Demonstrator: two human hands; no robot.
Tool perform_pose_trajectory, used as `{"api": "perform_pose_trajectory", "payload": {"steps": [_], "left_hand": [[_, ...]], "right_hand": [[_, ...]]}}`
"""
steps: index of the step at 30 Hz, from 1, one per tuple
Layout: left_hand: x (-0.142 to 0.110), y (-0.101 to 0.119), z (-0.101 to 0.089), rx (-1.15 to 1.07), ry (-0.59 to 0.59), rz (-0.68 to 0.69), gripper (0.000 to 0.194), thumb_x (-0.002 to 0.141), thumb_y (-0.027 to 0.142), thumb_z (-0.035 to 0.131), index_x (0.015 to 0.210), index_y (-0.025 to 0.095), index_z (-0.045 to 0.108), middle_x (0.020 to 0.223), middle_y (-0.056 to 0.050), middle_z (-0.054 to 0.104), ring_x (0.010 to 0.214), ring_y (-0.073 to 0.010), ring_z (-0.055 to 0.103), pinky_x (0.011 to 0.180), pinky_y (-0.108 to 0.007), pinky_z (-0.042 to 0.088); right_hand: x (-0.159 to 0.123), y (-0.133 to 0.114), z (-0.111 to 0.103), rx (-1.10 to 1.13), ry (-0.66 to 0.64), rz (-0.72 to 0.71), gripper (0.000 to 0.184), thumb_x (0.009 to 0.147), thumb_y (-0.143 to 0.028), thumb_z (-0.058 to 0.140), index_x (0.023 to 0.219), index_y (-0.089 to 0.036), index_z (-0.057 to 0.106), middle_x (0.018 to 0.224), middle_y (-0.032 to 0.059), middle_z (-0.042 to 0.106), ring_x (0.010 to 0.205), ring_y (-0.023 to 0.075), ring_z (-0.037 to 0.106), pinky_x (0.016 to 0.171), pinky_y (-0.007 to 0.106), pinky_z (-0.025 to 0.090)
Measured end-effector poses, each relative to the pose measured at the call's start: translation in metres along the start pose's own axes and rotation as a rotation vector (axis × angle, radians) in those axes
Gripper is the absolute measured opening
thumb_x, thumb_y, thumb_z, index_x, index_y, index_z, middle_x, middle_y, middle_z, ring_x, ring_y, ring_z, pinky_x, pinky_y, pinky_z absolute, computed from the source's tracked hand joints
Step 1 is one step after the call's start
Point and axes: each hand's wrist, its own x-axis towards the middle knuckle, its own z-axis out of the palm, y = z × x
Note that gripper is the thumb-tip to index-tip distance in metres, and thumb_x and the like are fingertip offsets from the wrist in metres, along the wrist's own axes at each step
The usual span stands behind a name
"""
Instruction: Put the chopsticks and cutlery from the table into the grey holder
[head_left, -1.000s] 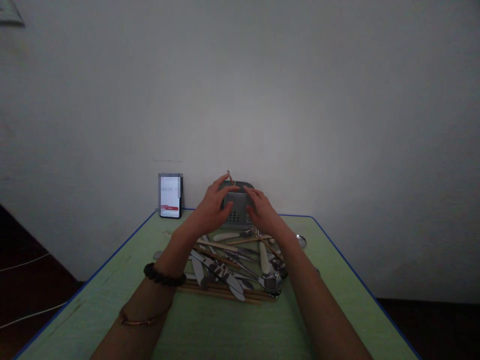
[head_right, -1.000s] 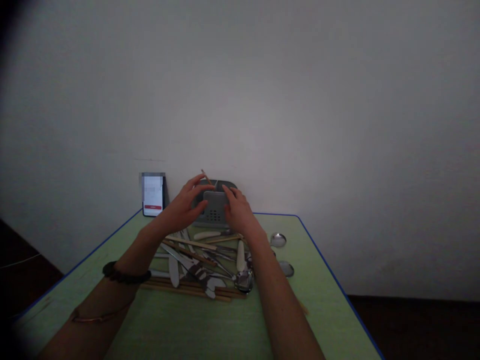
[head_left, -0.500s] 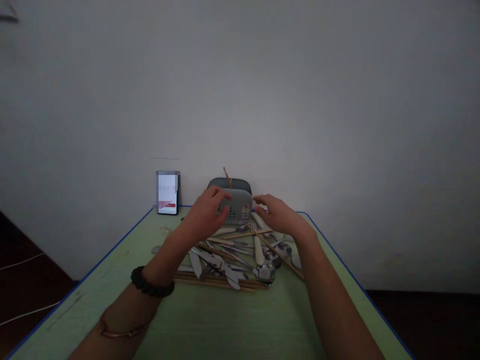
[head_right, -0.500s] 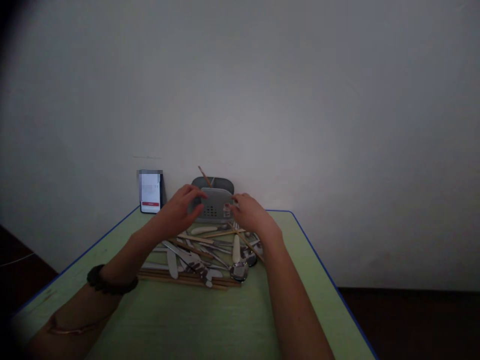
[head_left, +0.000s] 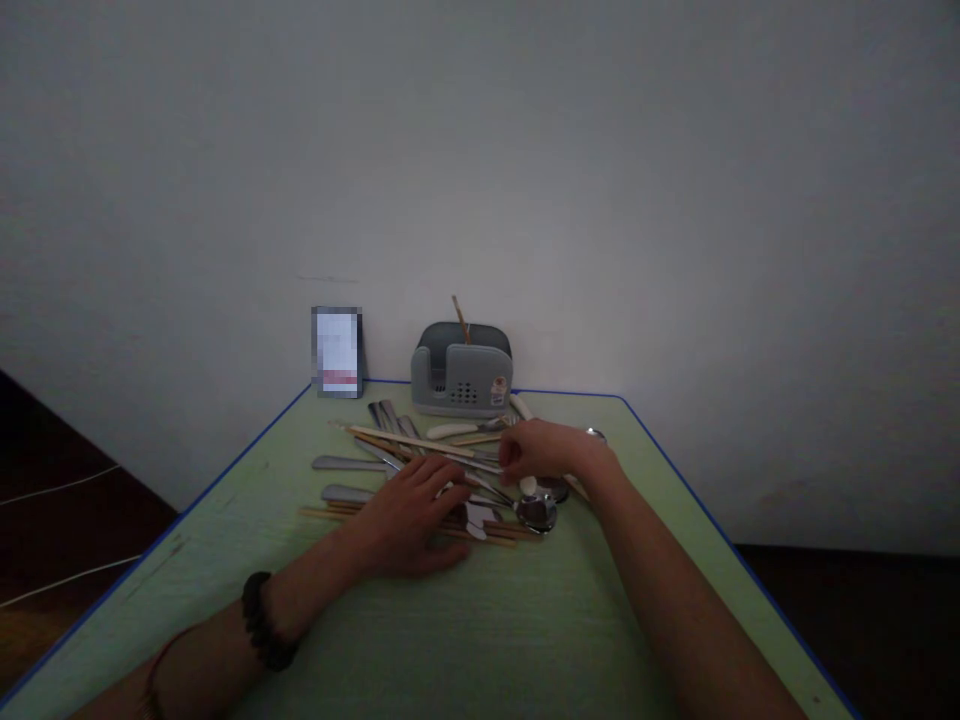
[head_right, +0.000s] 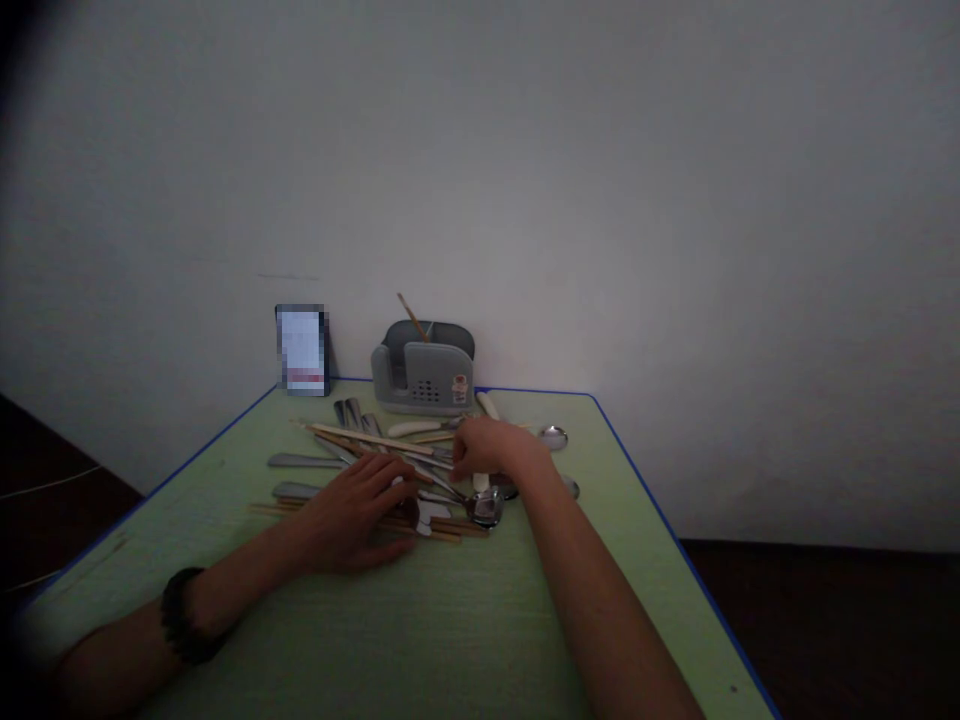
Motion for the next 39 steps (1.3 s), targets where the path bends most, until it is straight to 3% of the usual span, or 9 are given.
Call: {"api": "perform_pose_trajectory", "payload": {"steps": [3, 6, 9, 17, 21, 25, 28, 33, 39], "left_hand": [[0.000, -0.001, 0.004, -0.022, -0.023, 0.055, 0.028, 0.083, 0.041, 0.053, 0.099, 0.018, 0.058, 0.104, -0.007, 0.060, 0.097, -0.0223, 0.052, 0.087, -0.037, 0.042], [0.000, -0.002, 0.010, 0.015, 0.034, 0.113, 0.021, 0.088, 0.035, 0.048, 0.098, 0.019, 0.058, 0.102, -0.007, 0.061, 0.094, -0.0200, 0.054, 0.084, -0.035, 0.043], [0.001, -0.002, 0.014, 0.034, 0.100, 0.157, 0.017, 0.090, 0.030, 0.047, 0.096, 0.019, 0.059, 0.100, -0.005, 0.063, 0.094, -0.0186, 0.055, 0.084, -0.032, 0.043], [0.001, -0.005, 0.014, 0.034, 0.069, 0.008, 0.025, 0.084, 0.042, 0.055, 0.091, 0.017, 0.058, 0.097, -0.006, 0.064, 0.090, -0.0212, 0.057, 0.078, -0.034, 0.044], [-0.001, -0.008, 0.015, 0.059, 0.032, -0.045, 0.028, 0.085, 0.044, 0.053, 0.083, 0.017, 0.058, 0.082, -0.005, 0.065, 0.081, -0.0202, 0.058, 0.071, -0.032, 0.043], [-0.001, -0.009, 0.013, 0.013, 0.018, -0.028, 0.028, 0.085, 0.046, 0.053, 0.084, 0.018, 0.058, 0.084, -0.004, 0.063, 0.084, -0.0195, 0.057, 0.074, -0.031, 0.043], [-0.001, -0.011, 0.010, -0.044, -0.014, 0.003, 0.029, 0.083, 0.047, 0.055, 0.087, 0.018, 0.059, 0.087, -0.004, 0.063, 0.084, -0.0189, 0.057, 0.074, -0.030, 0.044], [-0.001, -0.009, 0.011, -0.017, 0.030, 0.060, 0.019, 0.091, 0.029, 0.044, 0.096, 0.018, 0.060, 0.093, -0.005, 0.065, 0.087, -0.0176, 0.058, 0.078, -0.031, 0.045], [0.001, -0.005, 0.016, -0.029, 0.015, 0.056, 0.020, 0.093, 0.024, 0.042, 0.096, 0.018, 0.061, 0.092, -0.006, 0.065, 0.086, -0.0170, 0.058, 0.078, -0.031, 0.047]], "right_hand": [[0.001, -0.004, 0.004, -0.058, -0.059, -0.014, 0.036, 0.063, -0.037, 0.070, 0.096, -0.022, 0.070, 0.095, 0.0040, 0.071, 0.081, 0.0192, 0.064, 0.059, 0.023, 0.043], [0.002, -0.013, 0.010, -0.088, -0.152, -0.041, 0.039, 0.061, -0.043, 0.070, 0.093, -0.021, 0.071, 0.090, 0.0046, 0.071, 0.077, 0.0208, 0.065, 0.057, 0.024, 0.044], [0.002, -0.025, 0.013, -0.126, -0.155, -0.053, 0.046, 0.059, -0.046, 0.072, 0.097, -0.021, 0.070, 0.093, 0.0062, 0.071, 0.079, 0.0231, 0.066, 0.059, 0.026, 0.046], [0.002, -0.040, 0.023, -0.193, -0.070, -0.041, 0.067, 0.054, -0.031, 0.078, 0.116, -0.015, 0.059, 0.116, 0.0136, 0.064, 0.100, 0.0281, 0.062, 0.074, 0.030, 0.049], [0.001, -0.042, 0.021, -0.186, -0.104, -0.024, 0.053, 0.057, -0.035, 0.075, 0.104, -0.014, 0.066, 0.107, 0.0134, 0.067, 0.092, 0.0279, 0.064, 0.069, 0.031, 0.050], [-0.003, -0.042, 0.016, -0.184, -0.126, -0.058, 0.038, 0.060, -0.034, 0.071, 0.093, -0.015, 0.071, 0.097, 0.0111, 0.070, 0.084, 0.0248, 0.066, 0.064, 0.028, 0.049], [-0.002, -0.036, 0.015, -0.180, -0.108, -0.073, 0.036, 0.060, -0.035, 0.070, 0.092, -0.016, 0.071, 0.093, 0.0090, 0.071, 0.080, 0.0221, 0.066, 0.060, 0.025, 0.046], [0.001, -0.018, 0.015, -0.127, -0.160, -0.066, 0.027, 0.064, -0.032, 0.061, 0.085, -0.018, 0.072, 0.082, 0.0052, 0.072, 0.068, 0.0187, 0.065, 0.052, 0.023, 0.043], [-0.001, -0.001, 0.008, -0.111, -0.128, -0.042, 0.032, 0.065, -0.026, 0.056, 0.091, -0.018, 0.072, 0.088, 0.0062, 0.072, 0.073, 0.0198, 0.065, 0.053, 0.024, 0.042]]}}
